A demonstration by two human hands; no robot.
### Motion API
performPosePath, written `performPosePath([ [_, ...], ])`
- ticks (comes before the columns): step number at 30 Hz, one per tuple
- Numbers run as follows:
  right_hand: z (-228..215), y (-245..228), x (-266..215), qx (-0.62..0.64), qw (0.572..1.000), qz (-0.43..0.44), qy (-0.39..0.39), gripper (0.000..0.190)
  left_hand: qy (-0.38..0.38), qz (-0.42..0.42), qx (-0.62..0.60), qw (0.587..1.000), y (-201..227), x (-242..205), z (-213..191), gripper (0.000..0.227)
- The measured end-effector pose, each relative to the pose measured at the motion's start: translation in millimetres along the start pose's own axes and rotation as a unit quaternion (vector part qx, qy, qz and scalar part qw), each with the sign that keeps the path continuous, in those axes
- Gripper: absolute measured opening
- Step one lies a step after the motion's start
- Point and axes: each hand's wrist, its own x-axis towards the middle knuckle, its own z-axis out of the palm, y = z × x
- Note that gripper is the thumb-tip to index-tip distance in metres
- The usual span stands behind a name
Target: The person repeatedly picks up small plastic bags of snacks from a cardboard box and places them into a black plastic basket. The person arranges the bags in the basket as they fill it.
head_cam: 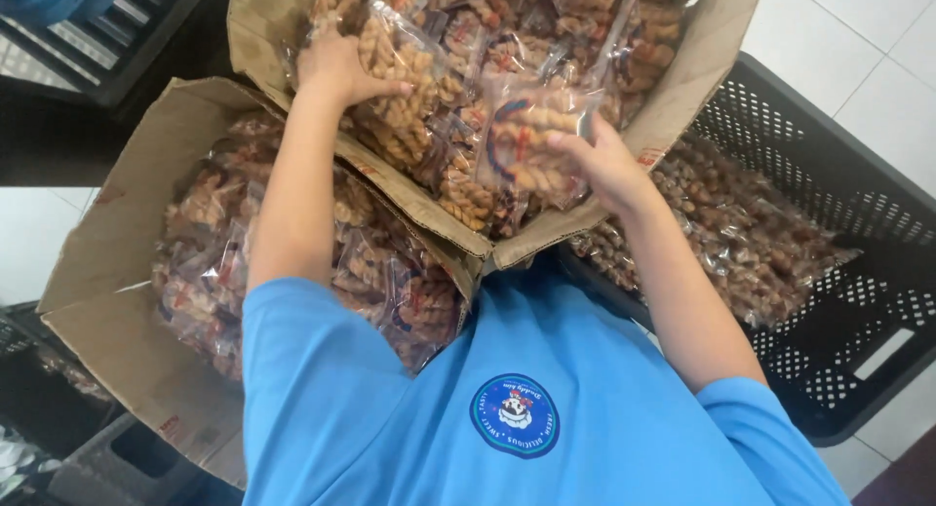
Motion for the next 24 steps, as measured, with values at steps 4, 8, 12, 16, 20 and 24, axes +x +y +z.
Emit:
performPosePath([
  [4,-4,16,-3,-0.019,1.000,-0.006,-0.001,0.052,0.146,0.095,-0.143,0.974,15,-23,1,0.063],
  [8,-13,4,-35,0.183,0.981,-0.047,-0.050,0.069,0.277,0.213,-0.352,0.868,35,-29,22,0.064],
  [12,-62,27,-74,0.213,0.964,-0.141,-0.074,0.055,0.053,0.403,-0.545,0.733,87,-107,9,0.058],
  [16,-113,50,-127,0.193,0.971,-0.123,0.074,0.051,-0.039,0.426,-0.534,0.730,145,-155,2,0.041],
  [20,-121,38,-175,0.121,0.975,-0.119,0.143,0.053,0.106,0.562,-0.342,0.745,230,-200,19,0.023],
  [24,-137,67,-199,0.165,0.957,-0.063,0.231,0.061,0.312,0.671,-0.203,0.641,312,-221,62,0.026],
])
